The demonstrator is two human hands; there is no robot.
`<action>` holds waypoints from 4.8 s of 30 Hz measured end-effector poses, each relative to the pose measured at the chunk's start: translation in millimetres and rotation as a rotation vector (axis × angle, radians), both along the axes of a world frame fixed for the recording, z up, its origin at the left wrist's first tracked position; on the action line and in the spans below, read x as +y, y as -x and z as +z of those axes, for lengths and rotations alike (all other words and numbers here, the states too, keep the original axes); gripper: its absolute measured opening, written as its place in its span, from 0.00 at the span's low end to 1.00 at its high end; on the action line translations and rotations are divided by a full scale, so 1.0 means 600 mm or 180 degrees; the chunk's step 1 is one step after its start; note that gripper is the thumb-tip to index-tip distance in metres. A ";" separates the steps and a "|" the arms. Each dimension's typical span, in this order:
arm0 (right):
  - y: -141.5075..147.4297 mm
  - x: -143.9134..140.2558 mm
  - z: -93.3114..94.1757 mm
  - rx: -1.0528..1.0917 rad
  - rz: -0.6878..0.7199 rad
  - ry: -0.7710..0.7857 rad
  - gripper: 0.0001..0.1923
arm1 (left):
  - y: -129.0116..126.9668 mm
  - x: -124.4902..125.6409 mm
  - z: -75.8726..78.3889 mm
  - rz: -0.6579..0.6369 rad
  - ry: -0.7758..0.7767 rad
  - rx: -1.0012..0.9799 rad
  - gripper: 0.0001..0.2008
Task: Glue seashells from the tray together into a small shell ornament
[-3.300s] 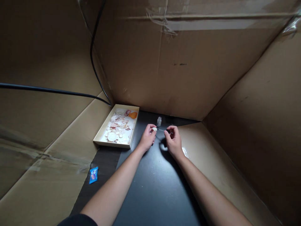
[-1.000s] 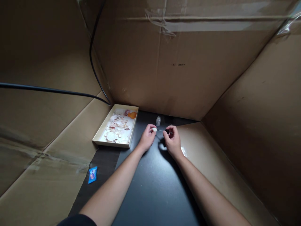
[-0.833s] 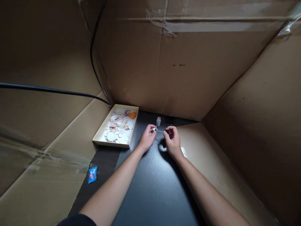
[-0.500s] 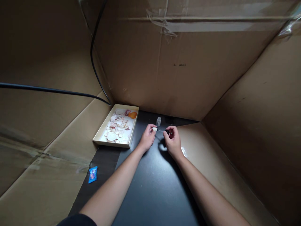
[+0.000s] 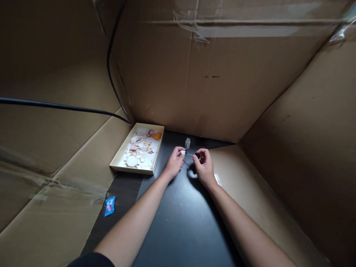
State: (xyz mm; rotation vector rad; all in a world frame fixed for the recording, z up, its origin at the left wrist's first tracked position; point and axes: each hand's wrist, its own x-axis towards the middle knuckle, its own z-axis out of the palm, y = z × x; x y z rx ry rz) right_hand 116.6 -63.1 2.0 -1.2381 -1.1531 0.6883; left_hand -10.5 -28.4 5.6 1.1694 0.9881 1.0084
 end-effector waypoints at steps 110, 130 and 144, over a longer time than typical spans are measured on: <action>-0.011 0.015 -0.011 0.0328 -0.0029 0.0232 0.10 | 0.248 0.063 0.105 -0.0767 -0.0760 0.4253 0.11; -0.014 0.022 -0.010 0.0354 -0.0048 0.0215 0.11 | 0.258 0.048 0.115 -0.0052 -0.0533 0.3472 0.11; -0.014 0.024 -0.009 0.0394 -0.0051 0.0227 0.10 | 0.261 0.053 0.112 -0.0250 -0.0476 0.3683 0.14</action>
